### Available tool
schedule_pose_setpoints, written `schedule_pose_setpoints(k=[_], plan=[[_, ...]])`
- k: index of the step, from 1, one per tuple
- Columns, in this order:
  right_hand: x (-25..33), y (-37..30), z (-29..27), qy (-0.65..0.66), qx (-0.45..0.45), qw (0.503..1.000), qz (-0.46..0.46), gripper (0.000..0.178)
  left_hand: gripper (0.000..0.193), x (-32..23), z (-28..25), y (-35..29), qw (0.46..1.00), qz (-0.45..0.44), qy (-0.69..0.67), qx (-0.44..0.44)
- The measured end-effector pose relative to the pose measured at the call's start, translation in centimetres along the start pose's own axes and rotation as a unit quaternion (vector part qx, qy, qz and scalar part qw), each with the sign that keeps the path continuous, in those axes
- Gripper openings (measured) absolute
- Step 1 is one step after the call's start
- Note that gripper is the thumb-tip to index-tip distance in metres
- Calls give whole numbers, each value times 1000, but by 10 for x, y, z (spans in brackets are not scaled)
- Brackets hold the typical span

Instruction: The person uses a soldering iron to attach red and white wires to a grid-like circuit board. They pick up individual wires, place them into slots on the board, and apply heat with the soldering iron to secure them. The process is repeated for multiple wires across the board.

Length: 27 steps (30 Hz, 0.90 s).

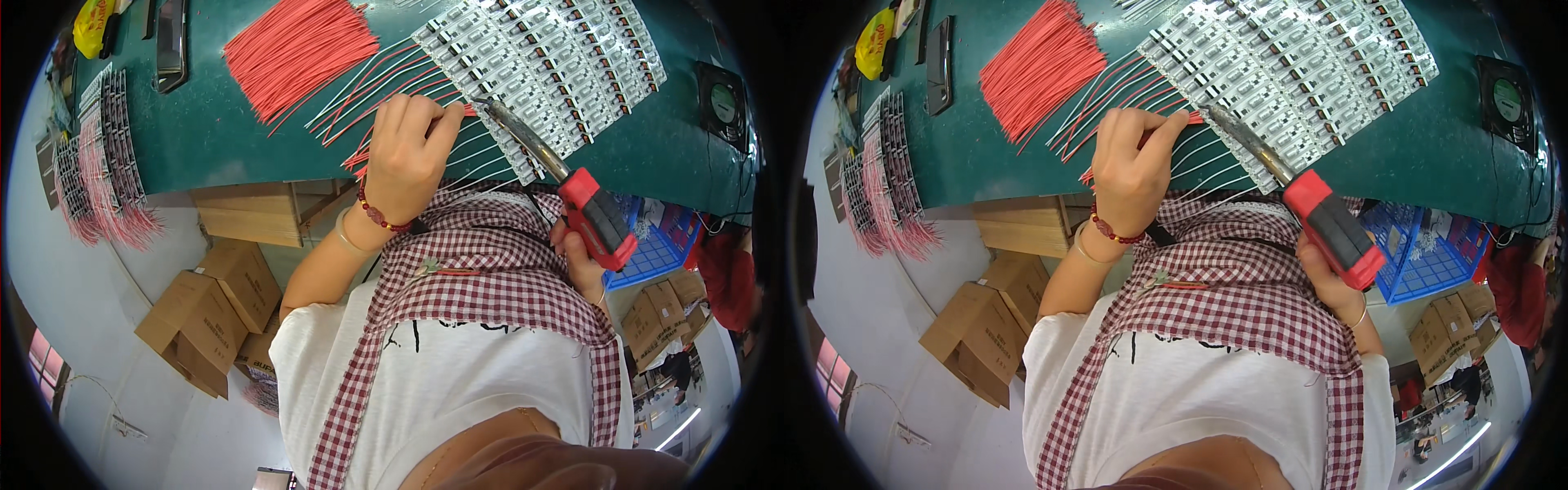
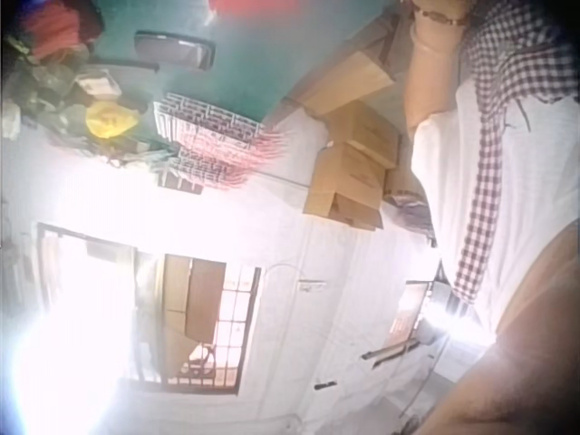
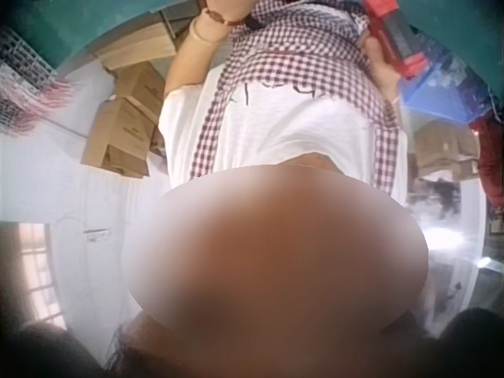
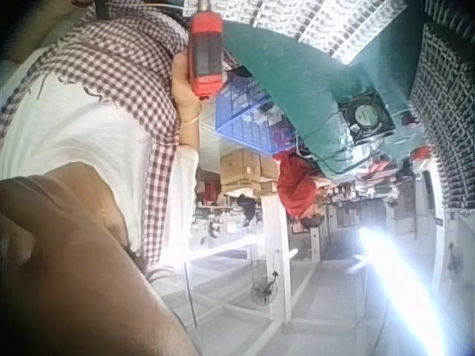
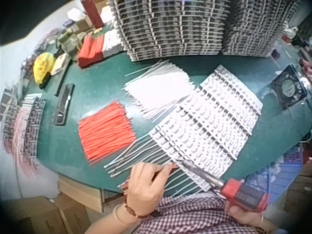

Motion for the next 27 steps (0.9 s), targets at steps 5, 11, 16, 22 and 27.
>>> schedule_pose_setpoints(k=[5, 11, 16, 22, 27], plan=[[2, 1, 0, -104, 0, 992, -72, 21, 28, 2, 1, 0, 1000, -5, 4, 4], [12, 2, -3, -73, -15, 995, -69, 22, 28, 2, 2, 1, 1000, -7, 3, 8], [10, 2, -1, -85, -9, 994, -72, 22, 29, 3, 3, 1, 1000, -8, 3, 11], [10, 4, 3, -109, 4, 992, -61, 20, 28, 3, 3, 1, 1000, -12, 4, 18], [8, 0, -3, 21, -7, 1000, -7, 28, 28, 3, 4, 1, 1000, -12, 7, 18]])
Point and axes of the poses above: each hand's wrist, its own y-axis towards the middle knuckle, its own z-axis out of the palm, x = y × z, the point moved 10 cm from there along y, towards the middle knuckle, and after that the axes turned 8 degrees about -x, right-handed, at the moved point
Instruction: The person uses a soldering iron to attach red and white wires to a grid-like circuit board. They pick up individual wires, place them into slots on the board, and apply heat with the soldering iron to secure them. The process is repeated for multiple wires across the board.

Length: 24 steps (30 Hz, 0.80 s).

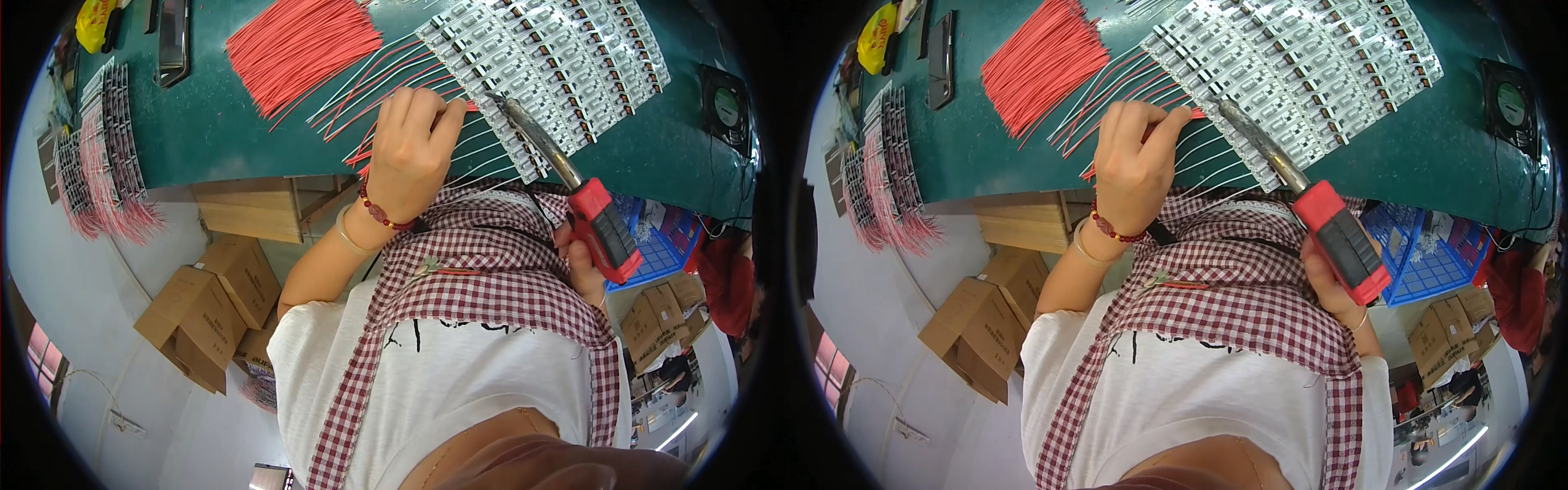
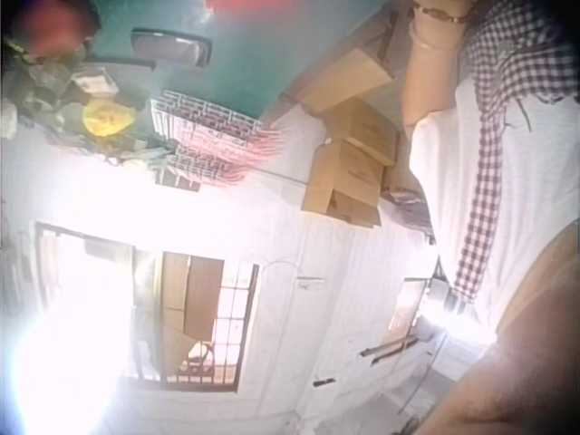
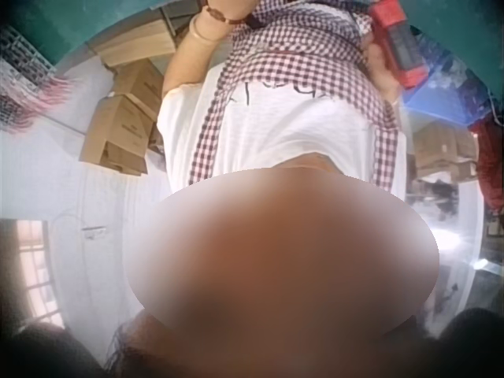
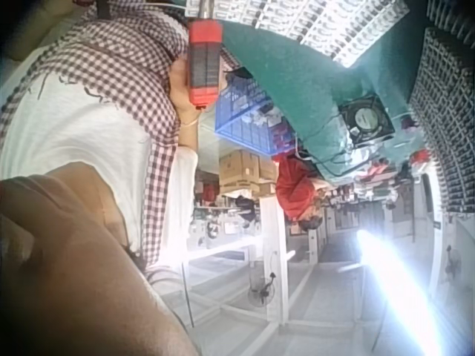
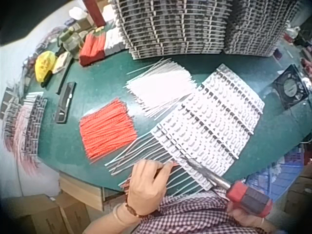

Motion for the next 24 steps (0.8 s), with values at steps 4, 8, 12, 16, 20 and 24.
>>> schedule_pose_setpoints(k=[4, 8, 12, 16, 20, 24], plan=[[-10, -6, -1, -11, 4, 1000, 28, 64, 25, -1, 0, 1, 1000, 1, 13, 4], [-5, -3, 2, 8, 12, 1000, 14, 68, 21, 1, 4, 1, 1000, 1, 26, 13], [1, 0, 0, 32, 9, 999, 10, 33, 21, 5, 1, 1, 1000, -15, 14, 0], [-5, -4, 0, 21, 10, 1000, 9, 40, 22, 7, -1, -2, 1000, -18, 23, -5], [-11, -8, 0, 5, 3, 1000, -2, 65, 28, -2, -19, -1, 999, 2, 25, -48], [-12, -7, 2, 3, 19, 1000, 0, 57, 31, -11, -14, -4, 999, 16, -19, -44]])
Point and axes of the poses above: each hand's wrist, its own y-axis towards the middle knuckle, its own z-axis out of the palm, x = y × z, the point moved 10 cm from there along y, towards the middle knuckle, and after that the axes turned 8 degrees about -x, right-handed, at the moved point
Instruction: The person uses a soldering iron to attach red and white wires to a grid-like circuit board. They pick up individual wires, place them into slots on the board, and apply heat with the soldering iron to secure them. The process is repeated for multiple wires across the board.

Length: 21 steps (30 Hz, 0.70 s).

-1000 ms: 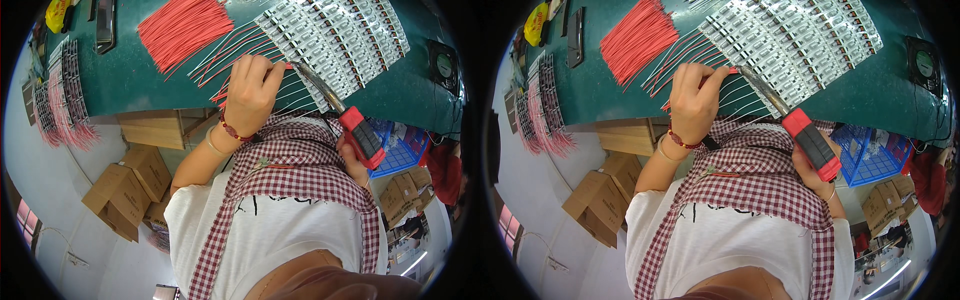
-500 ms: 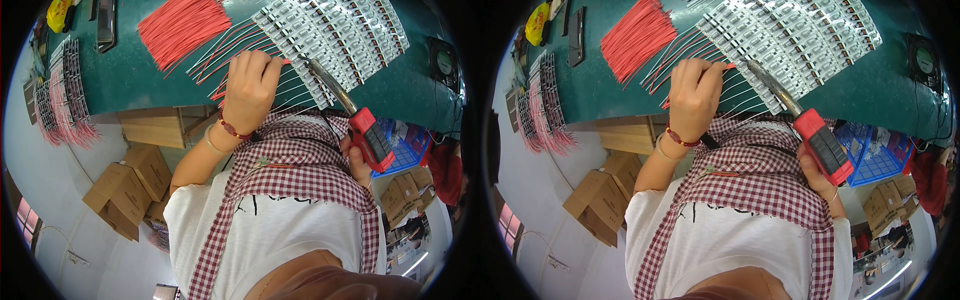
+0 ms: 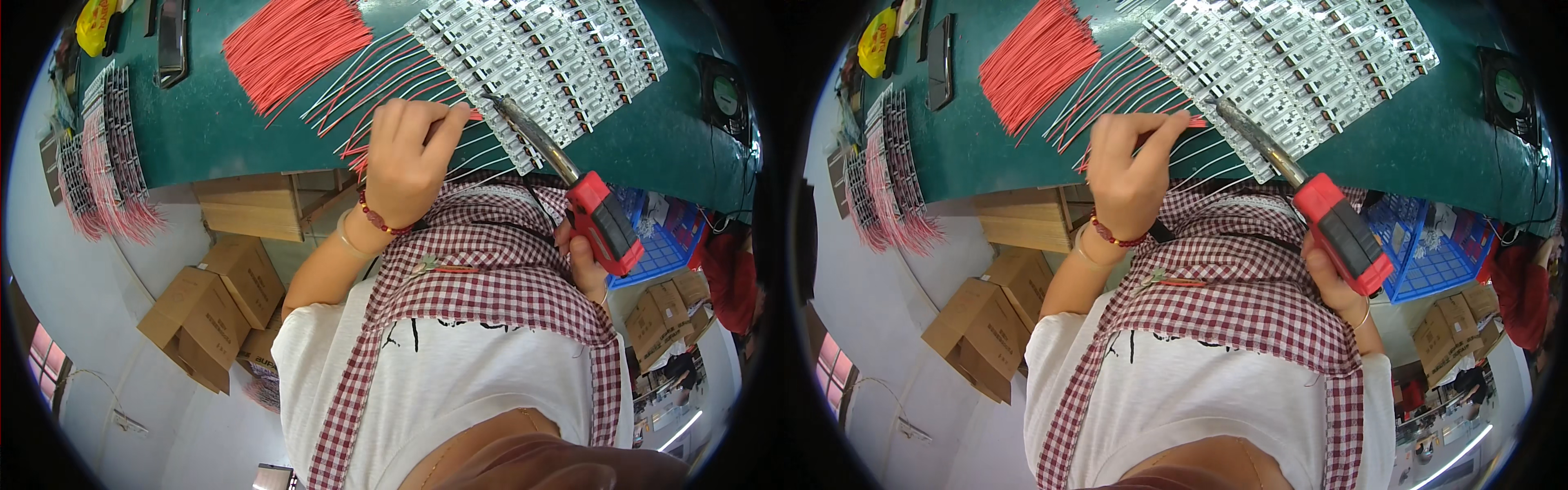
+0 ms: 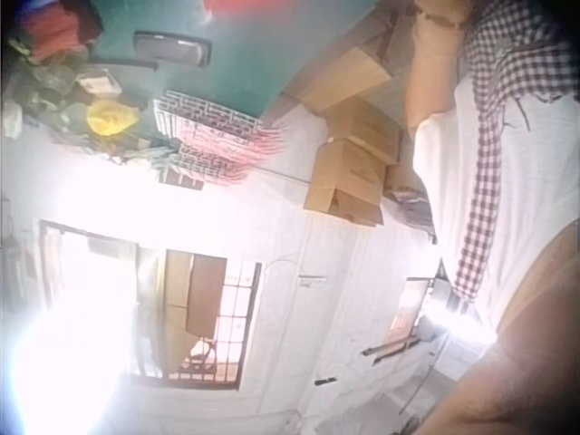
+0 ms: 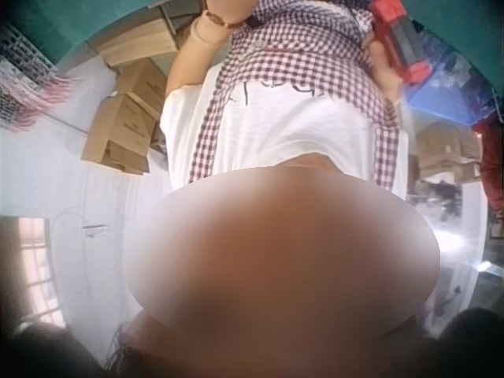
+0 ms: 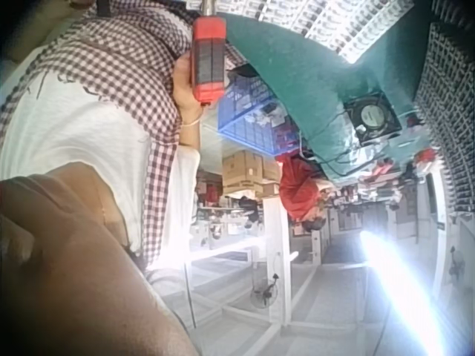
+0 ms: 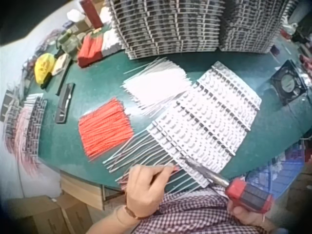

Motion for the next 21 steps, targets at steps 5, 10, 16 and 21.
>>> schedule_pose_setpoints(k=[5, 10, 16, 21], plan=[[-4, -1, -3, -65, 6, 998, -13, 26, 29, 3, 12, -6, 1000, -12, 12, 22], [3, 2, -4, -72, -14, 997, -36, 23, 29, 4, 12, -7, 999, -12, 19, 23], [3, 3, 0, -161, 0, 984, -73, 22, 29, 4, 12, -7, 999, -17, 21, 23], [6, 0, -5, -106, -10, 992, -69, 24, 27, 4, 12, -6, 999, -18, 17, 22]])
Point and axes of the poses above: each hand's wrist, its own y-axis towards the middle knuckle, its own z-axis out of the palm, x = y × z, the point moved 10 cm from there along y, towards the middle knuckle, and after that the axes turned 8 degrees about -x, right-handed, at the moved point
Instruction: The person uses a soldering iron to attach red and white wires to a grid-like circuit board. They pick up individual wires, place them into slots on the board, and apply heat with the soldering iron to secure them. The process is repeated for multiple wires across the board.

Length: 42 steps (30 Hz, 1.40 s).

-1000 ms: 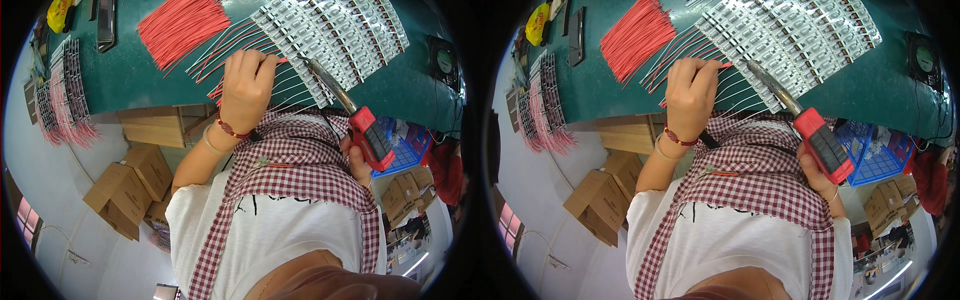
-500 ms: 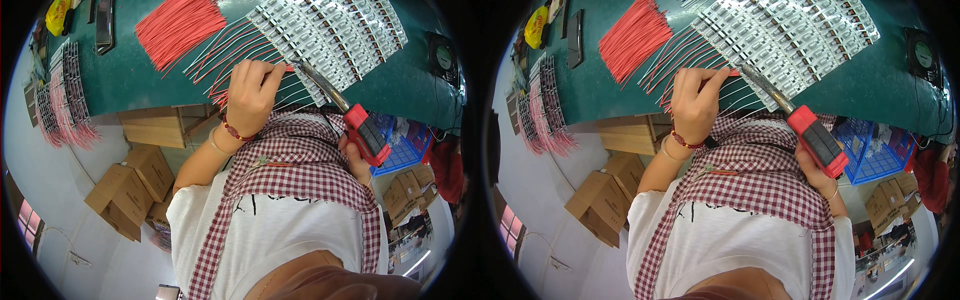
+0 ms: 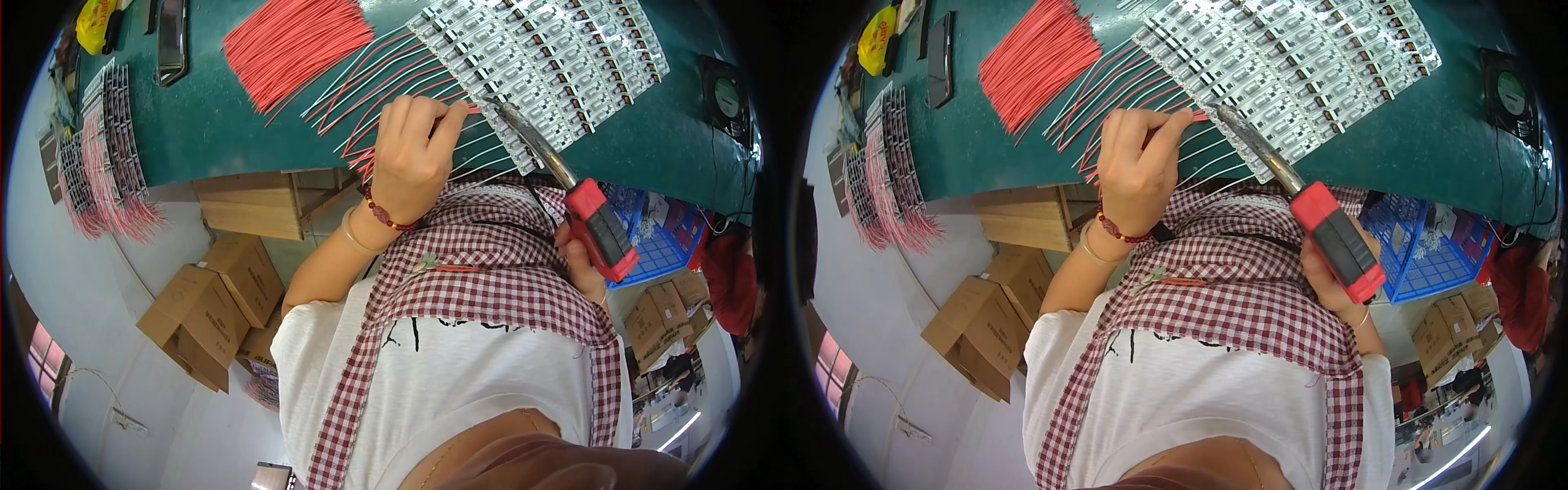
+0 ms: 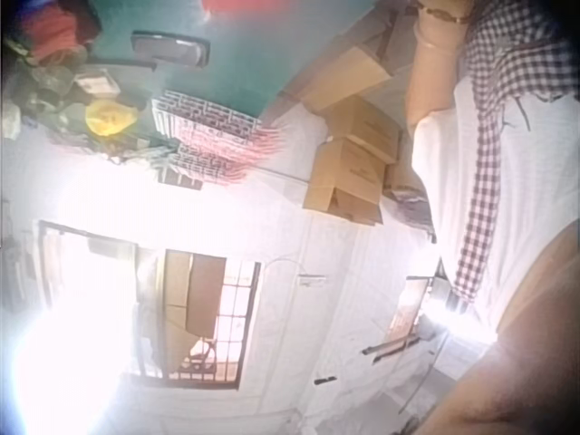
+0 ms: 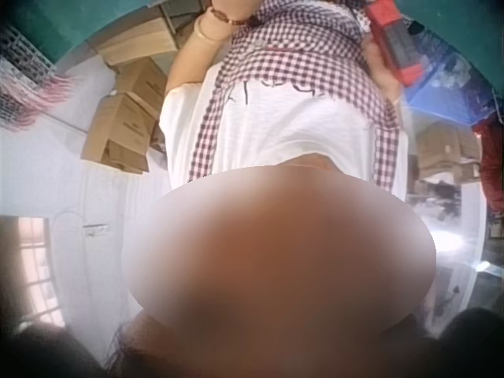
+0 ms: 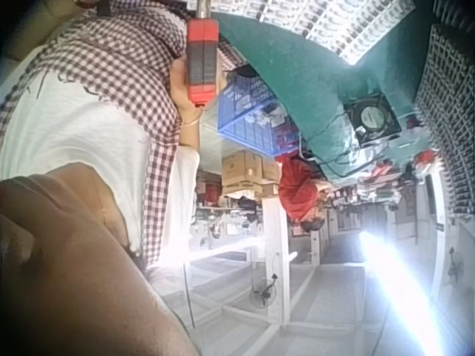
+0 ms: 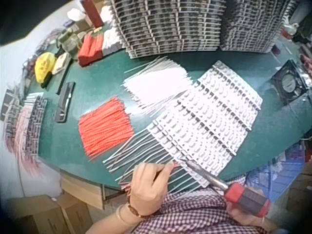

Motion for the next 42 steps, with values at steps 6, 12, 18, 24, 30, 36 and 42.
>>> schedule_pose_setpoints(k=[6, 12, 18, 24, 30, 36, 42], plan=[[-6, -4, -2, 76, -11, 994, 76, 48, 25, 1, 2, 1, 1000, -1, 7, 9], [9, 7, 3, -21, 4, 1000, -7, 23, 26, 1, 3, 1, 1000, 2, 12, 14], [11, 9, 6, -30, -5, 999, -21, 22, 26, 1, 2, 2, 1000, 0, 12, 10], [3, 2, -3, 10, -33, 999, 12, 26, 26, 2, 2, 2, 1000, 0, 15, 13], [2, 3, -2, 53, -11, 998, 28, 26, 25, 2, 4, 2, 1000, 4, 25, 18], [9, 11, 9, -26, 7, 1000, -13, 22, 26, 2, 4, 2, 1000, 6, 24, 17], [14, 16, 10, -2, 2, 1000, -13, 22, 27, 2, 3, 2, 1000, 6, 22, 14]])
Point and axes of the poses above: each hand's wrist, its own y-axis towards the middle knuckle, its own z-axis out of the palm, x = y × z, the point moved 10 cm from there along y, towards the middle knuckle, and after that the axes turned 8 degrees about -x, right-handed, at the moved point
